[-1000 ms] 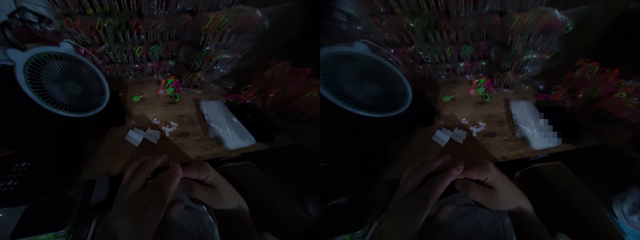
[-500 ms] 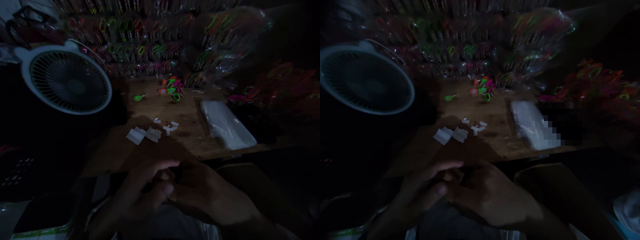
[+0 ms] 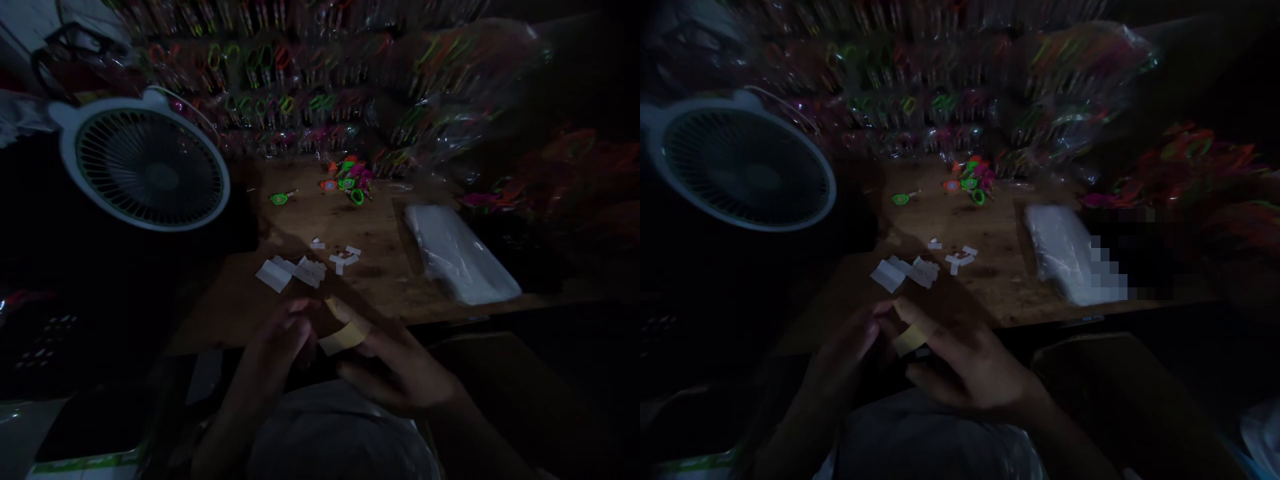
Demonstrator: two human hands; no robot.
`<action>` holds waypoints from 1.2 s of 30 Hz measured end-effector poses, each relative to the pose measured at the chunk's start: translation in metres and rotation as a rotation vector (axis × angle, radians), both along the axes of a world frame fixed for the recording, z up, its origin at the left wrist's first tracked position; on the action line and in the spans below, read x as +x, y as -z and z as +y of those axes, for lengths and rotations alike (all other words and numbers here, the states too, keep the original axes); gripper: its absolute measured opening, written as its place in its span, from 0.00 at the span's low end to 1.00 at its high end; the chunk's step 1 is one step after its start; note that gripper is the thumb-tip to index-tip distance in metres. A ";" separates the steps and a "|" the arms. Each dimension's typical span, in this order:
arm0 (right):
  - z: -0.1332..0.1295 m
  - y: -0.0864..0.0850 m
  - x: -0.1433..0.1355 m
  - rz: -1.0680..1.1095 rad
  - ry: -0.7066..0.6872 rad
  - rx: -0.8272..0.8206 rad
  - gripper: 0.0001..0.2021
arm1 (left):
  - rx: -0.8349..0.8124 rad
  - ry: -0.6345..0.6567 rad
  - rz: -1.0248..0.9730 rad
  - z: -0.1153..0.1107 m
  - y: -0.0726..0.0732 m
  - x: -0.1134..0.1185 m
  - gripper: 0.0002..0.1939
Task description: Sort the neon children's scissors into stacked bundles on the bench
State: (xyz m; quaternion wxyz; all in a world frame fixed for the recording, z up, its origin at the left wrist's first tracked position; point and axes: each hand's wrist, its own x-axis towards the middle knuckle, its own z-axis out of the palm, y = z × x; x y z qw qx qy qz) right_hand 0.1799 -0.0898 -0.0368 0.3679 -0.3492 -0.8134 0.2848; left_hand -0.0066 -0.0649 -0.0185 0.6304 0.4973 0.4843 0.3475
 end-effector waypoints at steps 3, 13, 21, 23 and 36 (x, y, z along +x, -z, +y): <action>0.002 -0.012 0.002 -0.348 0.107 0.346 0.30 | -0.144 0.104 -0.013 0.005 -0.004 -0.005 0.21; -0.001 -0.023 0.012 -0.792 -0.023 0.798 0.27 | -0.233 0.243 0.043 0.019 -0.023 0.001 0.09; -0.005 -0.012 0.013 -0.900 -0.149 0.862 0.23 | -0.059 0.474 0.161 0.022 -0.011 -0.007 0.15; -0.006 -0.009 0.014 -0.894 -0.156 0.836 0.21 | -0.037 0.486 0.180 0.021 -0.011 -0.007 0.16; -0.003 0.007 0.015 -0.782 -0.103 0.713 0.12 | 0.360 0.374 0.327 0.002 -0.011 -0.009 0.12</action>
